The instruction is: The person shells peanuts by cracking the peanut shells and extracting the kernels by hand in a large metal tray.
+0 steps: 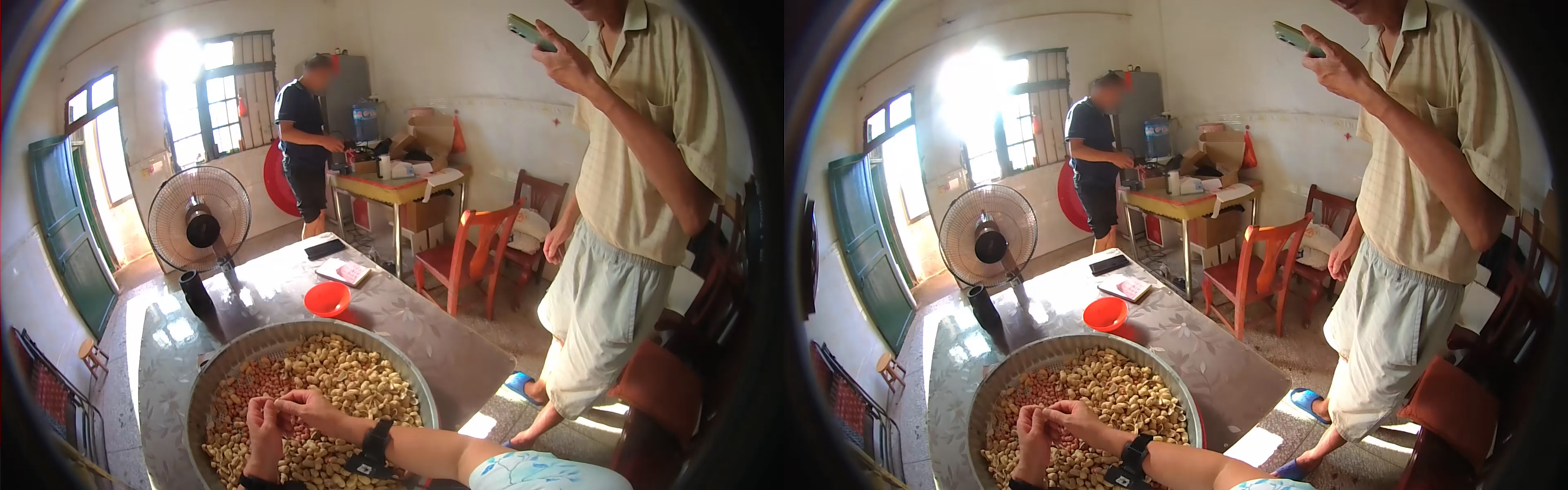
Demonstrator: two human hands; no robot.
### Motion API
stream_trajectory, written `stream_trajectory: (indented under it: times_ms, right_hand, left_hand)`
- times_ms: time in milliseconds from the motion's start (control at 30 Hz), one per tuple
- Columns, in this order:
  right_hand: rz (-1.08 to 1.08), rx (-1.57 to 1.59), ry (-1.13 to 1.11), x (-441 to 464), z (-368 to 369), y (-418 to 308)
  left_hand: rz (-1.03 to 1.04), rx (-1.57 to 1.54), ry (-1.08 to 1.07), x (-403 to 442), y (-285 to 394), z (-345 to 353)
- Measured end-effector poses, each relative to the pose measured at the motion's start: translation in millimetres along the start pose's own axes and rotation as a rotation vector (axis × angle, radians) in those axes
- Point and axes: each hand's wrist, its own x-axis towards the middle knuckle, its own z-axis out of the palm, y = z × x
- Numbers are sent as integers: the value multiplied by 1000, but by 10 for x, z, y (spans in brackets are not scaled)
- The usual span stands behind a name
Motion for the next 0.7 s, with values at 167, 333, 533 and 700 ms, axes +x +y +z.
stream_trajectory:
  times_ms: [167, 333, 533, 700]
  right_hand:
    - [-7, -34, 25, -4, 28, -7]
    - [20, 53, 98, -31, 86, 35]
    - [-1, -69, 204, -59, 130, 37]
    - [-293, -261, 344, -55, 247, 139]
  left_hand:
    - [-34, 79, 37, -22, 101, 101]
    - [72, 301, -17, -57, 39, 130]
    - [-16, 198, -9, -132, 0, 250]
    - [159, 135, 45, -113, -31, 286]
